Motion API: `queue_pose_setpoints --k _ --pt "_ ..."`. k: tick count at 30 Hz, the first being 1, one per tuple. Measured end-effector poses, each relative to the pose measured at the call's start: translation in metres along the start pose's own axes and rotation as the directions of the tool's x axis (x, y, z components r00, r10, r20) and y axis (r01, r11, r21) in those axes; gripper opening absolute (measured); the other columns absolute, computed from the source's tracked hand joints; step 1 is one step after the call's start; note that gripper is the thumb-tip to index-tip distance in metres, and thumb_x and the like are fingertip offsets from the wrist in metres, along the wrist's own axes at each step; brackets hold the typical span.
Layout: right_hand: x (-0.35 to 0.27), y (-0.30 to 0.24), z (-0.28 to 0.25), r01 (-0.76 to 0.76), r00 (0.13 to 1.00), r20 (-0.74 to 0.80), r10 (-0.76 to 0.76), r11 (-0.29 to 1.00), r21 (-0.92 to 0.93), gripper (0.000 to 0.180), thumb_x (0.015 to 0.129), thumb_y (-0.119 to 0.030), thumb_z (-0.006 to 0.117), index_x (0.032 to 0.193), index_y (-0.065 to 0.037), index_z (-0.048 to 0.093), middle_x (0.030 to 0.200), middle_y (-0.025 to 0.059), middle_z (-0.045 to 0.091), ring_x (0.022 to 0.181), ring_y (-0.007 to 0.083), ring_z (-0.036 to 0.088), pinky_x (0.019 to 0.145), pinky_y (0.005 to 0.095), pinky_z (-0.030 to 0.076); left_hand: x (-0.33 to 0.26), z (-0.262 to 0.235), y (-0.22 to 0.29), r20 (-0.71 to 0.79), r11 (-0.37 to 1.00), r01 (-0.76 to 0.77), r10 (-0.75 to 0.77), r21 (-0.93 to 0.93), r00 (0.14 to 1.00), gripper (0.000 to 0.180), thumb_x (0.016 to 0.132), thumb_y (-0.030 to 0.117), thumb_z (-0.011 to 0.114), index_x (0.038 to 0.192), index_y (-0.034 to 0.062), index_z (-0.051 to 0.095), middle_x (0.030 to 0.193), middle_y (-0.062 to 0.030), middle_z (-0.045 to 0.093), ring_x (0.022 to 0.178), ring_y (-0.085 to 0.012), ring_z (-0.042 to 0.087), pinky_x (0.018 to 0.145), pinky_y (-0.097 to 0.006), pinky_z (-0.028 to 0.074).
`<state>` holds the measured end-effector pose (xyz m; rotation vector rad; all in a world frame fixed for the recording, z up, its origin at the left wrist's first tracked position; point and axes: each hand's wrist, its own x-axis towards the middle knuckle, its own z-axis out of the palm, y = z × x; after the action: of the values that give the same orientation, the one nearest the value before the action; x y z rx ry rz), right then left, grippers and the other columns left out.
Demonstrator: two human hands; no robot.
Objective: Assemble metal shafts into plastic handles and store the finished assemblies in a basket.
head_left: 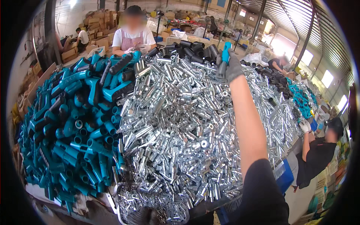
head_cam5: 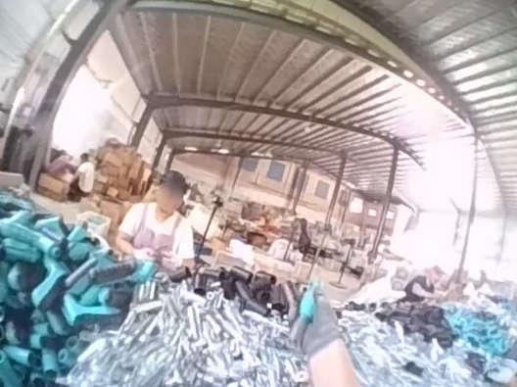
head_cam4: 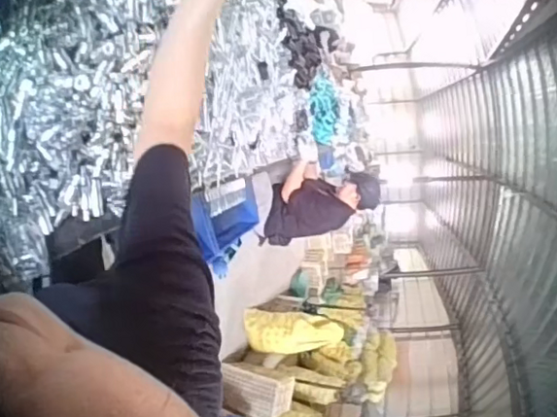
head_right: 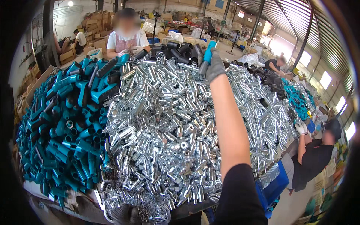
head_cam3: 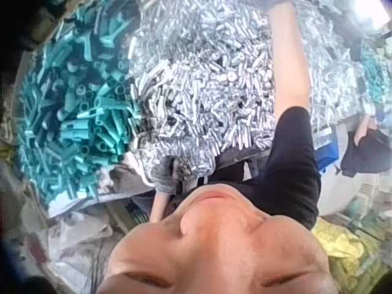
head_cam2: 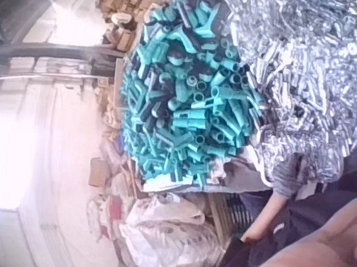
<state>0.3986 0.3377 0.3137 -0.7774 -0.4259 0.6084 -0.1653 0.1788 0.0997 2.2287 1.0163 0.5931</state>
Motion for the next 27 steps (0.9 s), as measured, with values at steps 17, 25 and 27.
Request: queue_pose_setpoints --k 17,25,27 --pt "-0.541 0.093 -0.054 -0.629 0.647 0.318 0.693 0.721 -0.291 0.056 0.083 -0.050 0.064 0.109 -0.001 0.058 0.068 0.0053 0.060 0.054 0.0103 0.057 0.049 0.0232 0.045 -0.015 -0.031 0.048 0.042 0.834 0.005 0.022 -0.552 0.999 0.023 0.090 0.023 0.059 0.099 0.0020 0.060 0.076 -0.0070 0.065 0.068 -0.0153 0.062 0.064 -0.030 0.050" --pt "-0.570 0.107 -0.032 -0.590 0.511 0.361 0.780 0.624 -0.513 0.061 0.085 -0.053 0.060 0.109 0.003 0.055 0.079 0.0098 0.064 0.050 0.0100 0.053 0.044 0.0225 0.042 -0.025 -0.062 0.055 0.341 0.958 -0.032 0.133 -0.287 0.930 0.029 0.092 0.028 0.053 0.103 0.0023 0.059 0.079 -0.0180 0.063 0.075 -0.0333 0.064 0.065 -0.038 0.048" --pt "-0.570 0.111 -0.024 -0.566 0.533 0.360 0.766 0.638 -0.521 0.063 0.085 -0.055 0.059 0.112 0.001 0.054 0.076 0.0084 0.062 0.049 0.0092 0.052 0.044 0.0219 0.041 -0.030 -0.061 0.050 0.313 0.965 -0.025 0.110 -0.262 0.943 0.028 0.092 0.028 0.052 0.103 0.0025 0.059 0.076 -0.0169 0.063 0.073 -0.0340 0.064 0.064 -0.038 0.048"
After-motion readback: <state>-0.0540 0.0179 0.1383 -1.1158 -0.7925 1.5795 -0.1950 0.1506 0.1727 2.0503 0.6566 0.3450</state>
